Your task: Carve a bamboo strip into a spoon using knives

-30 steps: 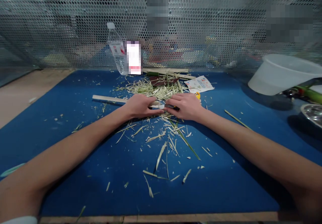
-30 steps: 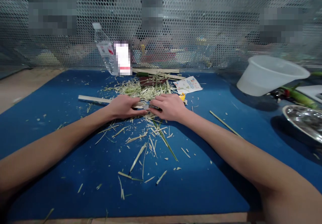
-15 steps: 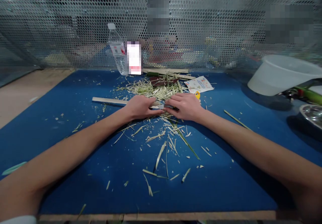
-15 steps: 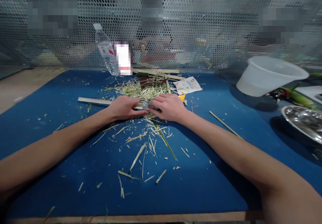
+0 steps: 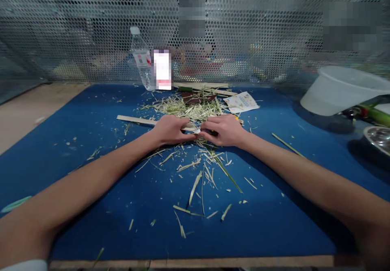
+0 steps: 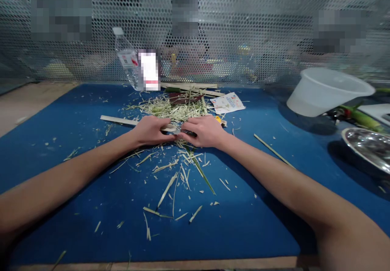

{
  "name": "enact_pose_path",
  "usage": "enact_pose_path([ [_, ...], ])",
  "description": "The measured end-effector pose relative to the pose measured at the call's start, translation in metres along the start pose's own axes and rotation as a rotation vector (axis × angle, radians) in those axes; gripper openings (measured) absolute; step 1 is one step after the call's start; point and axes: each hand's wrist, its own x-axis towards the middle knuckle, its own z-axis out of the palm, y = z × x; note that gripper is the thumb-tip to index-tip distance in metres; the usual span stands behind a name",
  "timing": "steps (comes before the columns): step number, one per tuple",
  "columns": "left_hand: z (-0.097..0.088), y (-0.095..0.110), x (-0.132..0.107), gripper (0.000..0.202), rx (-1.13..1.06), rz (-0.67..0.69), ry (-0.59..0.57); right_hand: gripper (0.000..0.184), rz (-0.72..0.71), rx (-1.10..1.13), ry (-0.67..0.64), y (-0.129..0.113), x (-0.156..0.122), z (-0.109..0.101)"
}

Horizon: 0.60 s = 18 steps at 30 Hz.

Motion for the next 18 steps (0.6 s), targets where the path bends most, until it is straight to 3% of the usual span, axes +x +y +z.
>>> enact_pose_path([
  [12,-0.0015,0.0014,0.0011,0.06,0.003,0.0,0.001,0.032,0.058,-0.023,0.004,-0.002,0.0011,-0.0008],
  [18,-0.0021,0.0027,-0.0001,0.059,-0.019,0.006,-0.012,0.025,0.0,-0.045,0.031,-0.0016,0.0001,-0.0014],
])
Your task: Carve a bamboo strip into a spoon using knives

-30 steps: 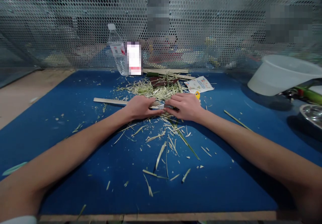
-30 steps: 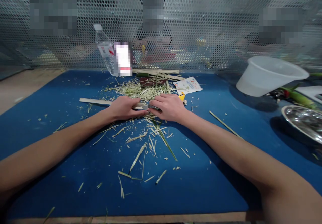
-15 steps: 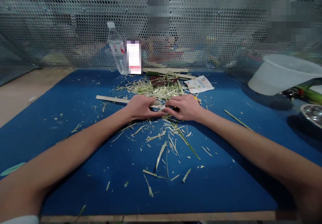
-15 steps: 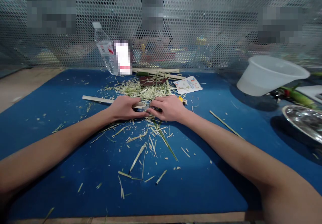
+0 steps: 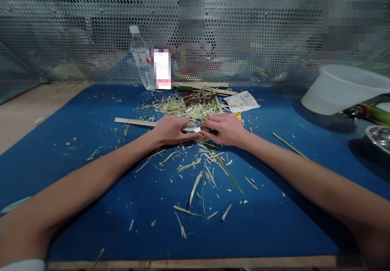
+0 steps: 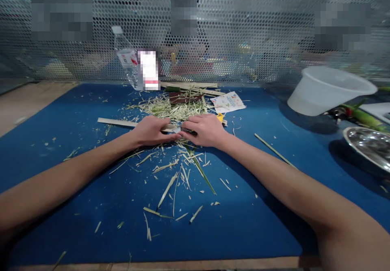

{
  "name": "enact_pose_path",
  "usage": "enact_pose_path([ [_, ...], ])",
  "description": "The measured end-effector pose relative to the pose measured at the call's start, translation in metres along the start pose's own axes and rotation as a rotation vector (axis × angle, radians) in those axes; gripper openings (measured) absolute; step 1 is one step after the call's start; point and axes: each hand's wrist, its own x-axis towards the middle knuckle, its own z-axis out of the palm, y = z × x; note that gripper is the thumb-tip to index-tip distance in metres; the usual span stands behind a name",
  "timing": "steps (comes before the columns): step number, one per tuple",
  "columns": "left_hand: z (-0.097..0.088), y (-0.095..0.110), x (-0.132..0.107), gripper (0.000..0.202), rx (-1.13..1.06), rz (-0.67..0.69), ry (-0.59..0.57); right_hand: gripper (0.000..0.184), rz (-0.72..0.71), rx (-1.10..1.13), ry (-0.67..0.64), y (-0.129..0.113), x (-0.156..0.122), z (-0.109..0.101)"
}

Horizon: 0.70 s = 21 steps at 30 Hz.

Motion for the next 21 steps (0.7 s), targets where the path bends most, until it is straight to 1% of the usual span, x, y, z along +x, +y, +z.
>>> enact_pose_path([
  [3,-0.0006,0.0008,-0.0004,0.059,-0.008,-0.001,-0.023,0.024,-0.056,-0.029,0.038,0.0013,-0.0009,-0.0001],
  [7,-0.0016,0.0013,-0.0006,0.06,0.012,0.002,-0.038,0.023,-0.082,-0.054,0.069,0.002,-0.0013,-0.0006],
  [14,-0.0052,0.005,-0.002,0.062,0.041,-0.009,-0.086,0.024,-0.091,-0.074,0.083,0.0013,-0.0014,-0.0012],
  [21,-0.0057,0.0054,-0.002,0.066,0.079,-0.019,-0.114,0.02,-0.108,-0.043,0.074,0.0029,-0.0019,-0.0002],
])
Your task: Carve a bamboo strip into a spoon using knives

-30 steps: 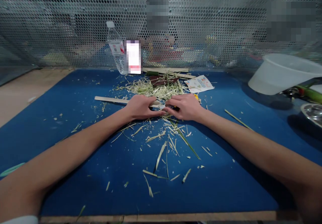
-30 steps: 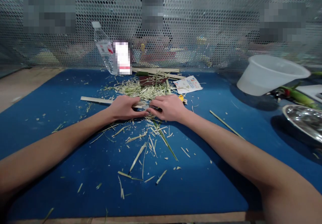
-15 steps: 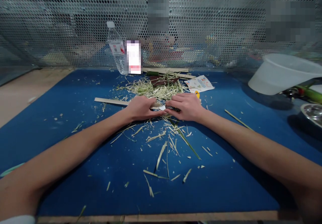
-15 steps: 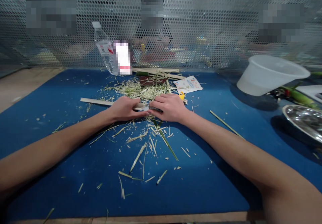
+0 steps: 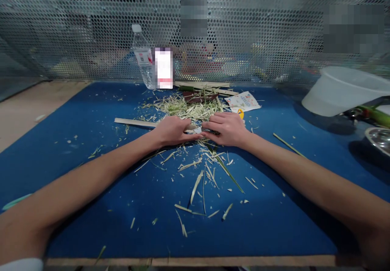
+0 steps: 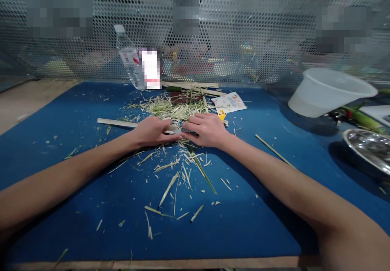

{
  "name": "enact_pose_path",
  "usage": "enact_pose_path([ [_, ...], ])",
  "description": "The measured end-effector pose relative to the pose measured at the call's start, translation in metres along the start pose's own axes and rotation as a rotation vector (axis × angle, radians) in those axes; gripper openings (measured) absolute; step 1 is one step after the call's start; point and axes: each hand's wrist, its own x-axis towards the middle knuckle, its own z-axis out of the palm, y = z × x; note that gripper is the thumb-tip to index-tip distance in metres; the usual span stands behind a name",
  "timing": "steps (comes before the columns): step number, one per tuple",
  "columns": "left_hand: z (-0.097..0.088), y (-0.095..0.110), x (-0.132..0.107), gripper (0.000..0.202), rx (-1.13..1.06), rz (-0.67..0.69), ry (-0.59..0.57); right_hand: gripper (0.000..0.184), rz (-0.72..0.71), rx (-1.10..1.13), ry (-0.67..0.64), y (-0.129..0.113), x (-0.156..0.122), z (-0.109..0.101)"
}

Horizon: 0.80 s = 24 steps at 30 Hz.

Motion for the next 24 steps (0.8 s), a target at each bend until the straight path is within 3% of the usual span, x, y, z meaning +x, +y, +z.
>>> enact_pose_path([
  [15,0.0065,-0.0049,0.0014,0.058,-0.128,0.026,0.121,0.017,0.002,-0.001,0.008,0.0011,-0.0009,0.0014],
  [24,0.0031,-0.002,0.0018,0.058,-0.162,-0.011,0.097,0.016,-0.003,-0.003,0.041,0.0013,-0.0014,0.001],
])
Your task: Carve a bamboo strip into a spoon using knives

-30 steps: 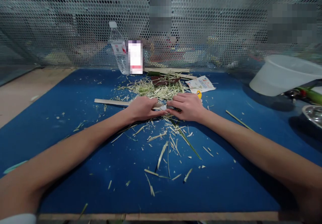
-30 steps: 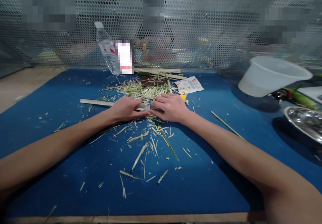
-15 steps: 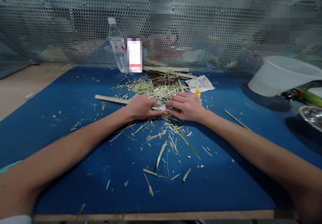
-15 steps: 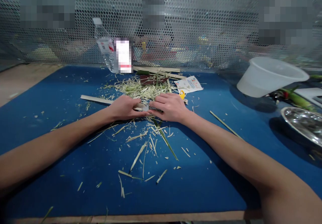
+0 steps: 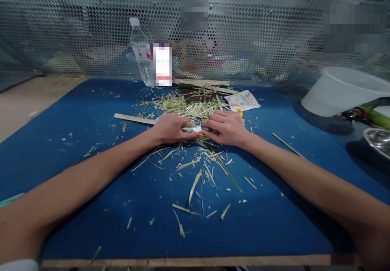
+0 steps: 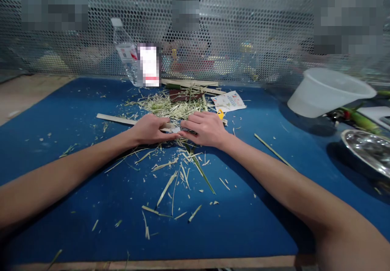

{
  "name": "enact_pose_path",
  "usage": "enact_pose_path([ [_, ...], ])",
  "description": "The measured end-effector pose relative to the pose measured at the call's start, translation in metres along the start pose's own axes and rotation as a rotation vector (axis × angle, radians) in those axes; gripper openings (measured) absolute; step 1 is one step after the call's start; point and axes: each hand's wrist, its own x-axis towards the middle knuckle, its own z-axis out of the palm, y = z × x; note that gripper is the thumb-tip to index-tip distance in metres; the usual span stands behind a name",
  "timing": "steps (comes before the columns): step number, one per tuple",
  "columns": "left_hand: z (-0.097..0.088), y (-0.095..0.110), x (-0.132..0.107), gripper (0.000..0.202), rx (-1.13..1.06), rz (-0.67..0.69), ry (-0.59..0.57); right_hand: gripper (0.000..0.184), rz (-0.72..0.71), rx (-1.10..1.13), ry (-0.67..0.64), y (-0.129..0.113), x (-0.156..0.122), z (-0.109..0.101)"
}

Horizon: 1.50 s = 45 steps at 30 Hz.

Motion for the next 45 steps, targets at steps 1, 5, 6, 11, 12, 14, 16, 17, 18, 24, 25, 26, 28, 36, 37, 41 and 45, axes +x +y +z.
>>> enact_pose_path([
  [1,-0.0002,0.0003,0.0001,0.058,-0.004,0.0,0.0,0.016,-0.002,-0.003,-0.005,0.0,-0.0002,-0.0003],
  [5,0.0001,0.0,0.0,0.059,0.0,0.03,-0.009,0.018,-0.027,-0.026,-0.014,-0.0004,-0.0004,-0.0026],
  [6,0.0004,-0.0003,-0.0002,0.059,0.009,0.039,-0.009,0.019,-0.036,-0.035,-0.009,-0.0007,-0.0004,-0.0032],
  [11,0.0012,-0.0006,-0.0014,0.058,0.062,0.053,0.004,0.022,-0.06,-0.064,-0.013,-0.0018,0.0,-0.0054],
  [12,0.0011,-0.0002,-0.0017,0.058,0.069,0.05,0.002,0.022,-0.057,-0.059,-0.021,-0.0019,0.0,-0.0054],
  [14,0.0006,0.0007,-0.0019,0.058,0.079,0.045,-0.006,0.024,-0.05,-0.044,-0.029,-0.0018,0.0,-0.0051],
  [16,0.0004,0.0016,-0.002,0.058,0.094,0.051,-0.027,0.026,-0.052,-0.037,-0.026,-0.0017,0.0001,-0.0044],
  [17,0.0005,0.002,-0.002,0.058,0.101,0.059,-0.039,0.027,-0.058,-0.04,-0.023,-0.0016,0.0002,-0.004],
  [18,0.0008,0.0023,-0.0019,0.058,0.106,0.067,-0.047,0.027,-0.062,-0.044,-0.019,-0.0016,0.0003,-0.0035],
  [24,0.0026,0.0025,-0.0019,0.053,0.035,0.091,0.044,0.028,0.079,0.045,0.011,-0.0022,-0.0004,-0.0008],
  [25,0.0026,0.0025,-0.0021,0.052,0.03,0.099,0.069,0.028,0.127,0.068,0.017,-0.0024,-0.0006,-0.0006],
  [26,0.0023,0.0026,-0.0025,0.052,0.028,0.112,0.096,0.027,0.171,0.089,0.023,-0.0025,-0.0007,-0.0004],
  [28,0.0016,0.0029,-0.0034,0.052,0.028,0.15,0.147,0.026,0.228,0.121,0.025,-0.0027,-0.0008,0.0001],
  [36,0.0002,0.0022,-0.0068,0.052,-0.008,0.269,0.264,0.029,0.265,0.149,0.023,-0.0013,-0.0001,0.0022],
  [37,0.0003,0.002,-0.0071,0.051,-0.014,0.275,0.269,0.029,0.262,0.148,0.025,-0.0014,0.0,0.0023],
  [41,0.0,0.0017,-0.0076,0.047,-0.04,0.298,0.27,0.031,0.271,0.143,0.018,-0.0021,0.0003,0.0018],
  [45,-0.0015,0.0017,-0.0078,0.044,-0.051,0.317,0.307,0.031,0.277,0.148,0.003,-0.0019,-0.0003,0.0018],
])
